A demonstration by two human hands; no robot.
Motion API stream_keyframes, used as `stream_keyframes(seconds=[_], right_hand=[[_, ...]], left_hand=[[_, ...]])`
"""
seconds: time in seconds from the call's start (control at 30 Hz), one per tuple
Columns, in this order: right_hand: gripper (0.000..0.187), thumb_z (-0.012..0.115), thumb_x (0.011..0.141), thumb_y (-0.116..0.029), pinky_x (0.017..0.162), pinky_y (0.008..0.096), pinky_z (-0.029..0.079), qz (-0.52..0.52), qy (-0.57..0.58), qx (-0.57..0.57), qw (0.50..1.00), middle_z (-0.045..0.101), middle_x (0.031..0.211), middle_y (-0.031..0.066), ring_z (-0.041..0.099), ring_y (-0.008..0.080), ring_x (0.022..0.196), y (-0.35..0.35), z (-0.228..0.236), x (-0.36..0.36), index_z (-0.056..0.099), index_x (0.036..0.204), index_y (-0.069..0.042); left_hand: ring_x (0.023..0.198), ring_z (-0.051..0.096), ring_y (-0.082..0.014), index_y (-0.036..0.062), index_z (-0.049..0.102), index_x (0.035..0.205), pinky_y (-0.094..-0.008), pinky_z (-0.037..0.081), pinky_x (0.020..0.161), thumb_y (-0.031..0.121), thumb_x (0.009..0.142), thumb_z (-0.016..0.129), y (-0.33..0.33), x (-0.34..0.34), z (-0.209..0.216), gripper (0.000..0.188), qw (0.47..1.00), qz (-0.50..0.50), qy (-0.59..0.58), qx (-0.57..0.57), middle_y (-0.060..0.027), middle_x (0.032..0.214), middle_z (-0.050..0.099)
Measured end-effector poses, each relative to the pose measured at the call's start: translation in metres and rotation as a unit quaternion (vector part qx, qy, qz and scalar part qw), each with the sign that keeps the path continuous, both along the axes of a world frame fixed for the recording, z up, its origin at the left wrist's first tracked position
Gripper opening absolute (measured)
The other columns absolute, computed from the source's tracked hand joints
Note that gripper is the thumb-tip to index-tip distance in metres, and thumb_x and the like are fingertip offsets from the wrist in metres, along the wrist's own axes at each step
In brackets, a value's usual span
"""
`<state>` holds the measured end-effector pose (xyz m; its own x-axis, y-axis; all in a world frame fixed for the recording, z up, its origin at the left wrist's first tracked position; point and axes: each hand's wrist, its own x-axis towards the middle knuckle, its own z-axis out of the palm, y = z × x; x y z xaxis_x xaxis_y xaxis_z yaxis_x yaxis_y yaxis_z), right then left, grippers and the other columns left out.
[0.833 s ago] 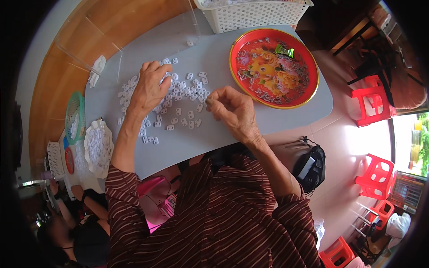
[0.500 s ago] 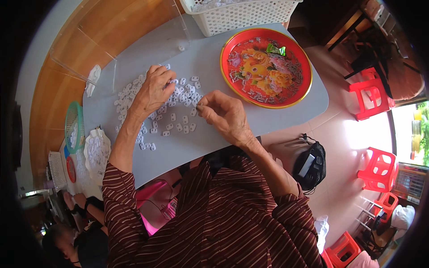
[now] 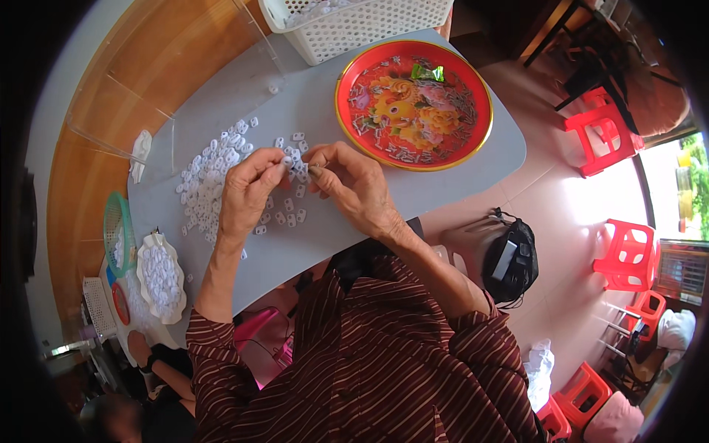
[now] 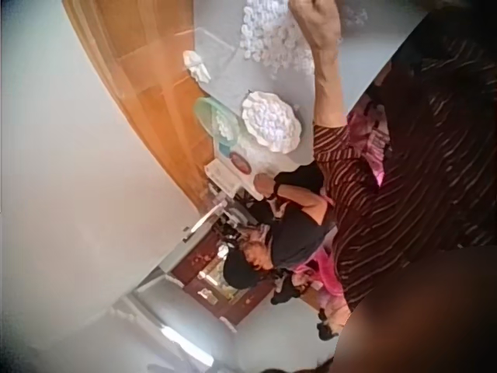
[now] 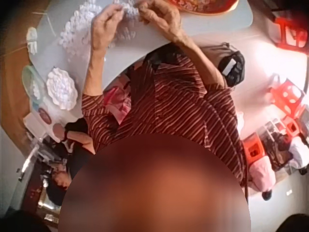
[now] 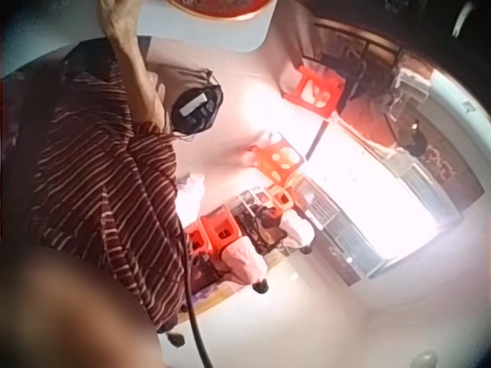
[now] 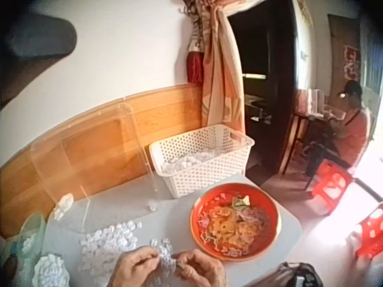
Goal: Stringing small white plastic components onto a thin string or wire at a table.
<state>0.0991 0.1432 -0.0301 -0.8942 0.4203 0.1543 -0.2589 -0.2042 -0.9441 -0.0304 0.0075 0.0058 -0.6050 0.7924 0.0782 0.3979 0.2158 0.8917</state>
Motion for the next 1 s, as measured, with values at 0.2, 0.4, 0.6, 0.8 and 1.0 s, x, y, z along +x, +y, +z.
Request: stream_keyframes(seconds=[0.2, 0.4, 0.6, 0.8, 1.0], right_hand=[[0.012, 0.055, 0.091, -0.010, 0.071, 0.0249, 0.048, 0.007, 0.023, 0.005, 1.000, 0.059, 0.095, 0.0079, 0.058, 0.0114, 0.082, 0.002, -0.004, -0.001, 0.052, 0.094, 0.001], [0.008, 0.057, 0.089, -0.004, 0.077, 0.0260, 0.049, -0.012, -0.028, 0.088, 0.996, 0.060, 0.095, 0.0078, 0.059, 0.0121, 0.084, 0.001, -0.001, 0.000, 0.055, 0.093, 0.004], [0.008, 0.057, 0.087, -0.002, 0.077, 0.0251, 0.050, -0.007, 0.006, 0.008, 1.000, 0.060, 0.093, 0.0080, 0.059, 0.0113, 0.081, -0.001, 0.003, 0.001, 0.056, 0.092, 0.005], [0.008, 0.058, 0.086, 0.000, 0.078, 0.0258, 0.051, -0.013, 0.015, 0.036, 0.999, 0.062, 0.093, 0.0082, 0.060, 0.0115, 0.084, -0.002, -0.005, 0.000, 0.056, 0.092, 0.005], [0.010, 0.060, 0.084, 0.000, 0.079, 0.0257, 0.050, -0.033, 0.007, 0.120, 0.992, 0.064, 0.092, 0.0079, 0.060, 0.0116, 0.085, -0.001, -0.002, 0.000, 0.058, 0.093, 0.004]], left_hand=[[0.069, 0.056, -0.0077, -0.0008, 0.059, 0.098, -0.0228, 0.046, 0.063, 0.008, 0.087, 0.055, 0.007, 0.022, -0.008, 0.014, 0.996, 0.007, -0.075, 0.057, -0.0037, 0.075, 0.062], [0.066, 0.058, -0.0098, -0.0006, 0.058, 0.094, -0.0250, 0.046, 0.061, 0.007, 0.086, 0.056, 0.007, 0.027, -0.014, 0.011, 0.995, 0.012, 0.090, 0.050, -0.0072, 0.073, 0.061], [0.071, 0.059, -0.0090, 0.0002, 0.057, 0.095, -0.0233, 0.048, 0.066, 0.006, 0.086, 0.056, 0.011, 0.031, -0.016, 0.010, 0.982, 0.036, -0.140, 0.125, -0.0026, 0.078, 0.061], [0.075, 0.057, -0.0092, -0.0005, 0.056, 0.098, -0.0241, 0.048, 0.070, 0.012, 0.089, 0.057, 0.007, 0.031, -0.020, 0.016, 0.986, 0.048, -0.126, 0.102, -0.0028, 0.083, 0.060], [0.076, 0.055, -0.0094, 0.0001, 0.057, 0.099, -0.0248, 0.047, 0.070, 0.010, 0.087, 0.056, 0.007, 0.034, -0.017, 0.015, 0.995, 0.061, -0.041, 0.069, -0.0022, 0.084, 0.059]])
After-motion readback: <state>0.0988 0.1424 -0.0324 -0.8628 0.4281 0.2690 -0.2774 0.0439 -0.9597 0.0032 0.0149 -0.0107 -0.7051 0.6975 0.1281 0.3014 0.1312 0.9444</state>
